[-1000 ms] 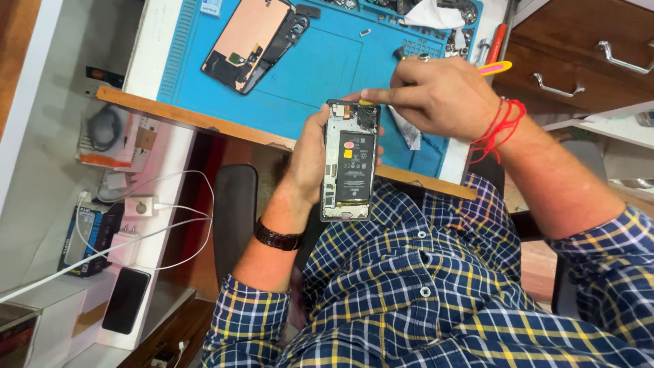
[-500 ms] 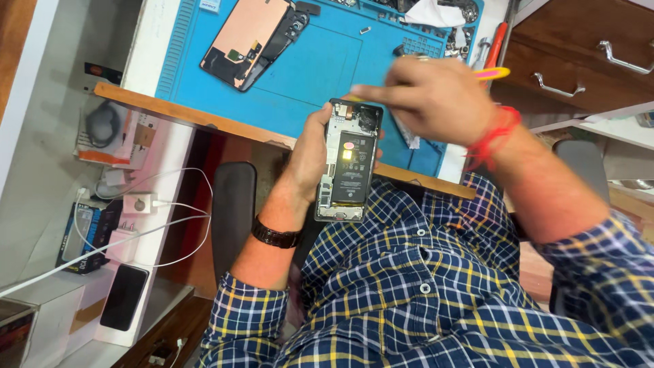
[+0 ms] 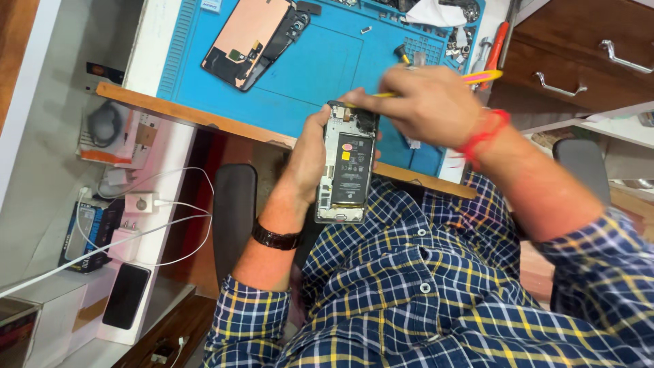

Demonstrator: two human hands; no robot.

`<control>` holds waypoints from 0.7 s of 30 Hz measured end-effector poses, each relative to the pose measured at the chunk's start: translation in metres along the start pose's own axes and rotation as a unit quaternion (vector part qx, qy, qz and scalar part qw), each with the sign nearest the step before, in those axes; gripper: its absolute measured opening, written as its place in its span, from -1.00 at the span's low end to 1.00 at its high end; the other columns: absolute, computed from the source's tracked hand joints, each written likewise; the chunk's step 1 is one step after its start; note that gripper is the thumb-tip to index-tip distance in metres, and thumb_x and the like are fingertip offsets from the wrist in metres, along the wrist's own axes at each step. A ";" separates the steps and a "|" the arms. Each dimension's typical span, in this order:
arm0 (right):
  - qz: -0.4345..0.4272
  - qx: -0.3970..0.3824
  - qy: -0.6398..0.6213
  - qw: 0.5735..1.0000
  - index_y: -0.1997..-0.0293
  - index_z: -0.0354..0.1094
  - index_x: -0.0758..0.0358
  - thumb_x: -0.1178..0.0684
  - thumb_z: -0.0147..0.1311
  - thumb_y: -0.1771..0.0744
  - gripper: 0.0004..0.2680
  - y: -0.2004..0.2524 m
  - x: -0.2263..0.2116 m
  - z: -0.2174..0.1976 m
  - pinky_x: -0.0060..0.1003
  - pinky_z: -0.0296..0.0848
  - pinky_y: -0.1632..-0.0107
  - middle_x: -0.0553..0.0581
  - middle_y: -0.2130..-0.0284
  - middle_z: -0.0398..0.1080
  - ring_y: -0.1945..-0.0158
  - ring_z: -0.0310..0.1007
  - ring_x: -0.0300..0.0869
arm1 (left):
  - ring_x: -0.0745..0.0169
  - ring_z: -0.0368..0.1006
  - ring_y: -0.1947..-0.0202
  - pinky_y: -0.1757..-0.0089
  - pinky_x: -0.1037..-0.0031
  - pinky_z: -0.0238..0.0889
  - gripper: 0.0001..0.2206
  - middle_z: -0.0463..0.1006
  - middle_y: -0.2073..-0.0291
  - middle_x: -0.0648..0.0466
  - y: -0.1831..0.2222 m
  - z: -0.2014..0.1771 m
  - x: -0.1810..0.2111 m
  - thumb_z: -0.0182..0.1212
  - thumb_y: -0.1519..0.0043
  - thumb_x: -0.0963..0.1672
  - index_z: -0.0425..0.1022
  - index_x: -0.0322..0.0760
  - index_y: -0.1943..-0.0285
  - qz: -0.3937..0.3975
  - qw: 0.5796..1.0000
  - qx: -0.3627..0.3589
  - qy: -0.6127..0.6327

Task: The person uses a screwdriver to remove screws from the internal frame of a disassembled smartphone. They carefully unscrew components near the battery and motherboard, placing the removed screws on a blue anti-static mat. The person holds the phone with their left hand while manipulating the tool with their right hand.

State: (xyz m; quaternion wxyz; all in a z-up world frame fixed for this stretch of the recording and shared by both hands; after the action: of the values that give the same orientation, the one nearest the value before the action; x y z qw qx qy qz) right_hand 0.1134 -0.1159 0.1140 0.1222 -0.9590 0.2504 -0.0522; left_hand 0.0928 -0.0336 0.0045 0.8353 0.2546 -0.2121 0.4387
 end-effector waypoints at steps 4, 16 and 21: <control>0.029 -0.077 0.021 0.996 -0.24 0.47 -0.19 0.15 0.20 -0.24 -0.58 0.023 0.018 -0.010 -0.12 0.41 0.43 0.04 0.34 0.39 0.41 0.45 -0.06 | 0.10 0.57 0.31 0.27 0.32 0.55 -0.45 0.57 0.18 -0.13 0.001 -0.003 0.003 -0.54 -0.48 0.01 0.12 -0.24 -0.59 0.015 1.000 -0.004 -0.027; 0.120 -0.048 0.015 0.991 -0.19 0.49 -0.13 0.16 0.18 -0.33 -0.70 0.046 0.035 -0.015 -0.12 0.41 0.39 0.05 0.33 0.38 0.36 0.45 -0.02 | 0.09 0.58 0.24 0.20 0.33 0.55 -0.42 0.60 0.12 -0.16 0.005 0.004 0.007 -0.54 -0.47 0.03 0.14 -0.22 -0.60 0.015 0.999 -0.026 -0.044; 0.154 0.011 -0.013 0.988 -0.22 0.47 0.12 0.19 0.14 -0.39 -0.75 0.035 0.056 0.004 -0.06 0.47 0.07 0.14 0.23 0.37 0.09 0.44 0.05 | 0.01 0.59 0.20 0.13 0.24 0.55 -0.41 0.59 0.08 -0.20 0.008 0.013 -0.001 -0.48 -0.47 0.05 0.14 -0.32 -0.59 0.007 0.997 -0.081 0.012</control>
State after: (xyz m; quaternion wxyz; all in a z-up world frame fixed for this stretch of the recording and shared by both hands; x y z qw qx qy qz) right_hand 0.1465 -0.1723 0.1031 0.1430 -0.9082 0.3927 -0.0229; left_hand 0.0840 -0.0379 0.0162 0.8527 0.1794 -0.2387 0.4286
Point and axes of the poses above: each hand's wrist, its own y-axis away from the middle knuckle, its own z-axis out of the palm, x = y × z, the point moved 10 cm from there along -y, towards the middle knuckle
